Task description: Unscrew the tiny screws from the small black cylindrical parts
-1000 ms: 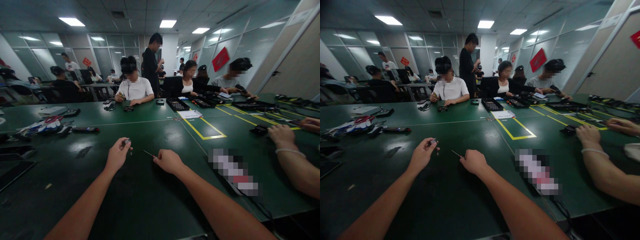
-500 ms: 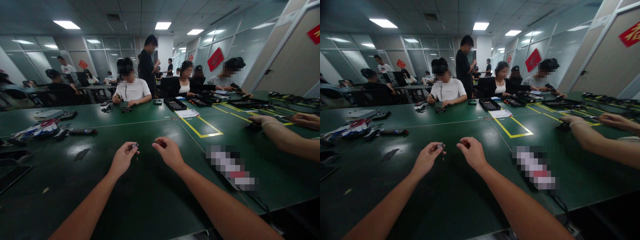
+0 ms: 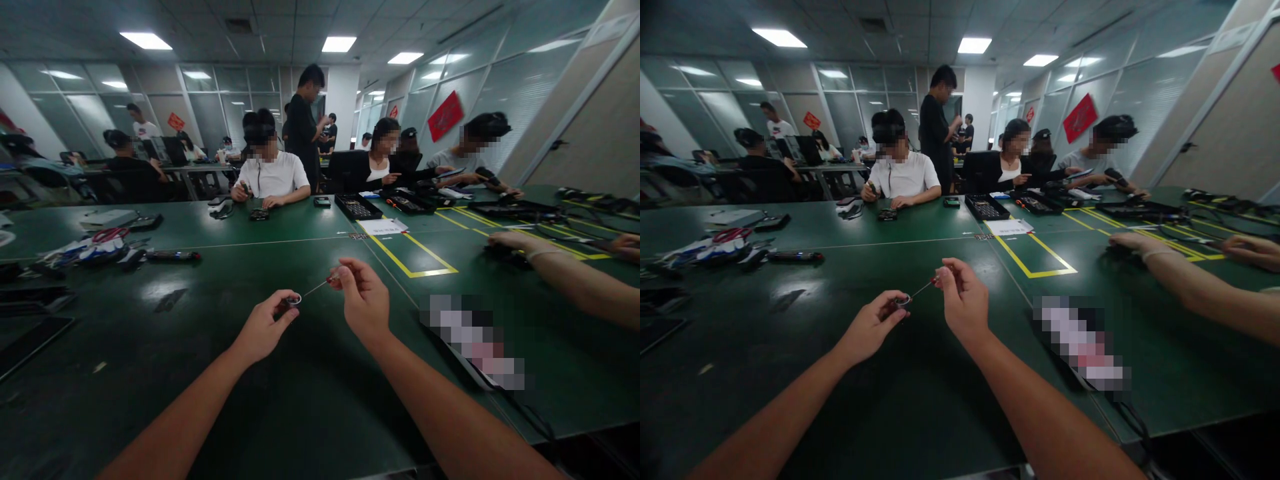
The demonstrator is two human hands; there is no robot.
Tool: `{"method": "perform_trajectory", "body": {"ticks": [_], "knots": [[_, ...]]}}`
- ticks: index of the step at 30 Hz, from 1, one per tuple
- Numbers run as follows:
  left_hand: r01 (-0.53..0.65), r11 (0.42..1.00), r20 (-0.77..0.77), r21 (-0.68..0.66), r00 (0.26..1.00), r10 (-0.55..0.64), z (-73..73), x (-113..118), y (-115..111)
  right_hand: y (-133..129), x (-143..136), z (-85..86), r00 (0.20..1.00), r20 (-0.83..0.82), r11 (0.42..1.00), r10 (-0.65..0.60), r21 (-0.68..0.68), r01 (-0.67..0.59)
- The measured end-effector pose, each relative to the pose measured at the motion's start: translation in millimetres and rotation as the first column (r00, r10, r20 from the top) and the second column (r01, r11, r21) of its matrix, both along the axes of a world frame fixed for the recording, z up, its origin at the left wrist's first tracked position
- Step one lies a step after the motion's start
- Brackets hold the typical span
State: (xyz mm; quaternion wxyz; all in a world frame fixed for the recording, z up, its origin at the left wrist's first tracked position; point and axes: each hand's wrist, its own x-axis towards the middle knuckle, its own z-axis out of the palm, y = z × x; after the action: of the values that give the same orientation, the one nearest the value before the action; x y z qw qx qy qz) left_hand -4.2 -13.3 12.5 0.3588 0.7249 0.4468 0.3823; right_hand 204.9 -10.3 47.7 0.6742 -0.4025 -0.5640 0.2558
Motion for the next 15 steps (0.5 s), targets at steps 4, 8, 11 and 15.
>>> {"method": "perform_trajectory", "body": {"ticks": [4,8,11,15], "knots": [[0.006,1.0,0.021,-0.007,1.0,-0.006,-0.8,3.2,-2.9,-5.6,0.4,3.5,1.0,0.005,0.997,-0.003,0.078,0.003],[-0.019,1.0,0.03,-0.008,0.999,0.019,-2.9,5.1,-3.5,-8.3,-0.3,0.9,0.993,0.115,0.994,0.037,0.095,-0.048],[-0.018,1.0,0.02,0.002,1.0,0.018,-2.8,5.7,-3.9,-8.8,-1.6,-2.3,0.985,0.168,0.995,0.036,0.086,-0.051],[-0.012,1.0,0.005,0.01,1.0,0.012,-0.5,7.9,-5.3,-10.1,-2.1,-2.5,0.973,0.23,0.994,0.019,0.096,-0.042]]}}
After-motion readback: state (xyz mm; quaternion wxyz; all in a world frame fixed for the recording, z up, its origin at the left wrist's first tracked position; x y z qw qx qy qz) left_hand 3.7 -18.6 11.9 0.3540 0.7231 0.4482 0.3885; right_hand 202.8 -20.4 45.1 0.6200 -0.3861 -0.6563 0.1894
